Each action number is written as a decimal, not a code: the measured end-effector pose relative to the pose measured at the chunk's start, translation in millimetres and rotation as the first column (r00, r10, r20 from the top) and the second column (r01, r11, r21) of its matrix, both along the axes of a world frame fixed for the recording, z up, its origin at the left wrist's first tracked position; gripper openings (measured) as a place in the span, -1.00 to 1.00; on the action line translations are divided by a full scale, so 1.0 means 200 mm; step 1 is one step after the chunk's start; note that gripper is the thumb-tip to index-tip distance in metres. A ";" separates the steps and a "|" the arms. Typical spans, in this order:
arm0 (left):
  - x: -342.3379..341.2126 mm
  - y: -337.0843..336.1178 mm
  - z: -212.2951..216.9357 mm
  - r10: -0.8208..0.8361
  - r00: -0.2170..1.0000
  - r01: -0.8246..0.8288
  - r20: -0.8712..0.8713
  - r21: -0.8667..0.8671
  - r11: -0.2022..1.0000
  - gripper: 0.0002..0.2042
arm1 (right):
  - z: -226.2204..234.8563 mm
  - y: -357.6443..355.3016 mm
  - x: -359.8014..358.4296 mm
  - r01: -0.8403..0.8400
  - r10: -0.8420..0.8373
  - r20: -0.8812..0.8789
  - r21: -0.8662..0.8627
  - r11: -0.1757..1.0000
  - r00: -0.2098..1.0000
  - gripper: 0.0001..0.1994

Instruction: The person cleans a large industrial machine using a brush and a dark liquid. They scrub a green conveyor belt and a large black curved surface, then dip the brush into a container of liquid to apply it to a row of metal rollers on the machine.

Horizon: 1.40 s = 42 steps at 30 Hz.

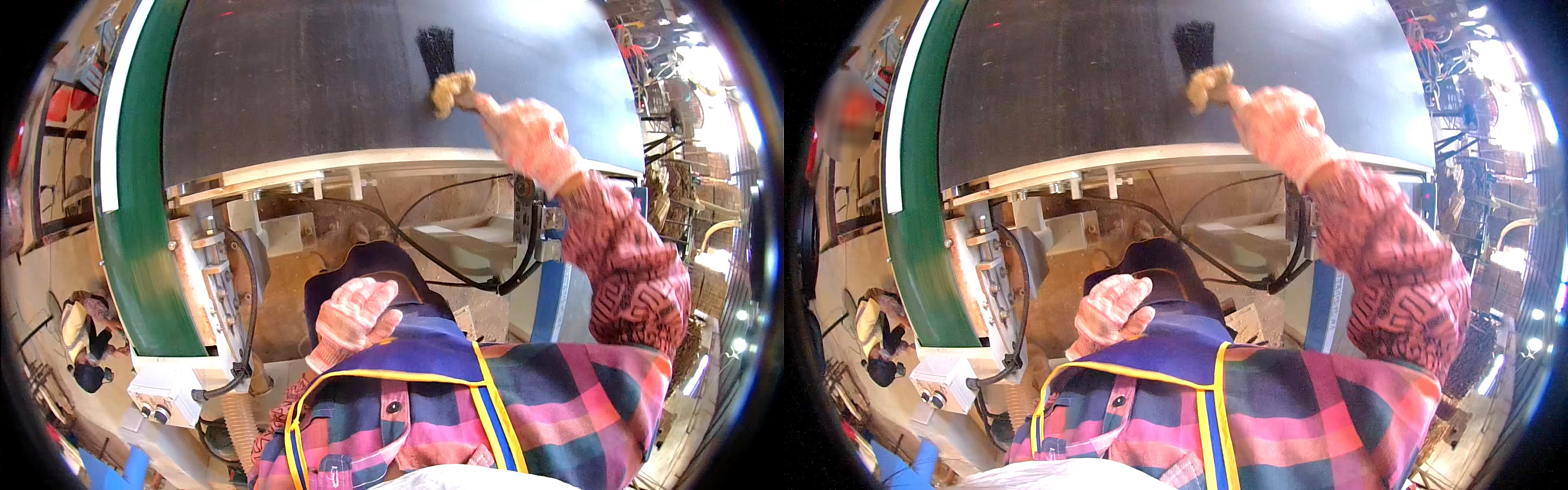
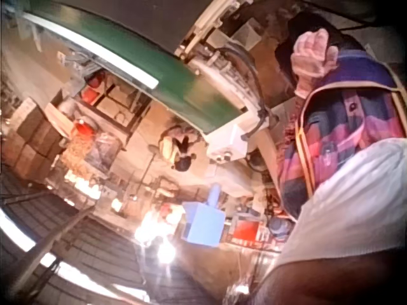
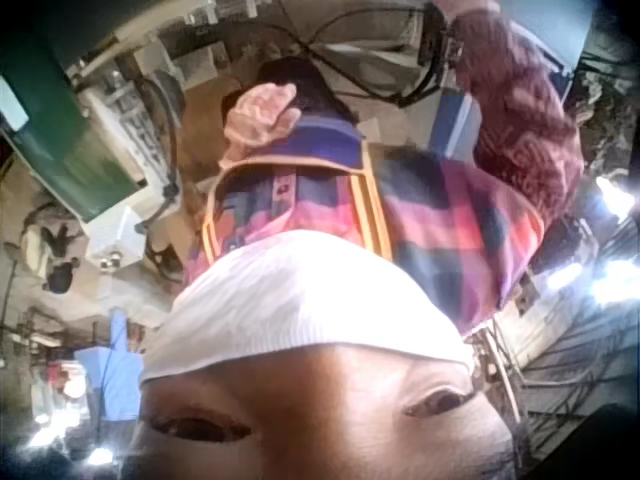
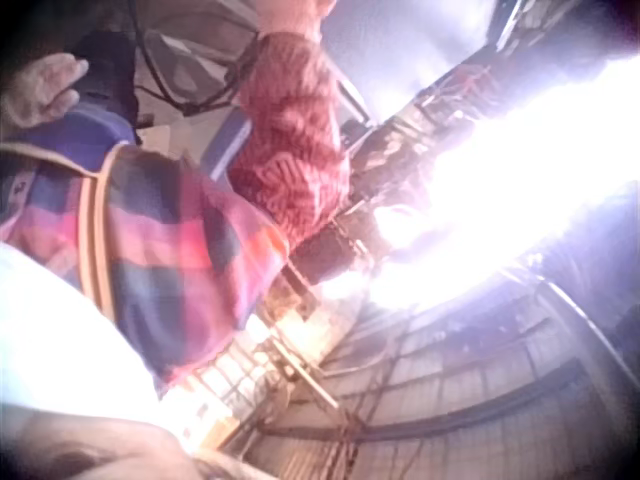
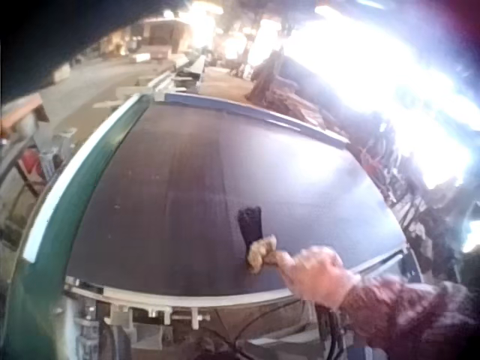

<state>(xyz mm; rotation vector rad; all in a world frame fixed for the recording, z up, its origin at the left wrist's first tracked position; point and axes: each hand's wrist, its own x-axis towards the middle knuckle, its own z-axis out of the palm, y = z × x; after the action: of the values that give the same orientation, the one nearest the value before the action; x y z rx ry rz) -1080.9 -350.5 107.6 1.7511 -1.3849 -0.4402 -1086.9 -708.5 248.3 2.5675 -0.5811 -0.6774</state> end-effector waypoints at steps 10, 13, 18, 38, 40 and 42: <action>-0.01 0.20 0.05 0.088 0.996 -0.088 0.016 0.041 0.995 -0.57 | -0.06 0.02 0.15 -0.166 0.170 0.063 -0.071 0.984 0.983 -0.72; -0.03 0.21 0.05 0.118 0.993 -0.118 -0.007 0.025 0.993 -0.57 | 0.01 0.08 0.27 0.135 -0.140 -0.114 -0.050 0.990 0.984 -0.61; -0.03 0.12 0.11 0.107 0.989 -0.102 0.098 -0.050 0.994 -0.59 | -0.14 -0.19 0.34 0.118 -0.111 0.120 -0.057 0.991 0.987 -0.63; 0.08 0.50 0.13 0.063 0.965 -0.105 0.254 0.158 0.982 -0.54 | -0.09 0.37 0.36 -0.108 -0.322 0.643 0.536 0.838 0.696 -0.59; 0.10 0.51 0.17 0.086 0.968 -0.132 0.237 0.187 0.973 -0.55 | -0.06 0.53 0.47 0.007 -0.278 0.510 0.469 0.883 0.814 -0.58; 0.13 0.50 0.19 0.094 0.972 -0.132 0.213 0.174 0.976 -0.54 | -0.06 0.62 0.55 0.020 -0.261 0.430 0.489 0.872 0.864 -0.58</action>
<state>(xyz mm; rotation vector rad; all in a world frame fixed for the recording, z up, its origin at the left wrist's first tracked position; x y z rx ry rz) -1055.3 -251.2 145.3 2.0663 -1.4120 -0.3442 -976.1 -584.2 237.1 3.2151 -0.8664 -0.2135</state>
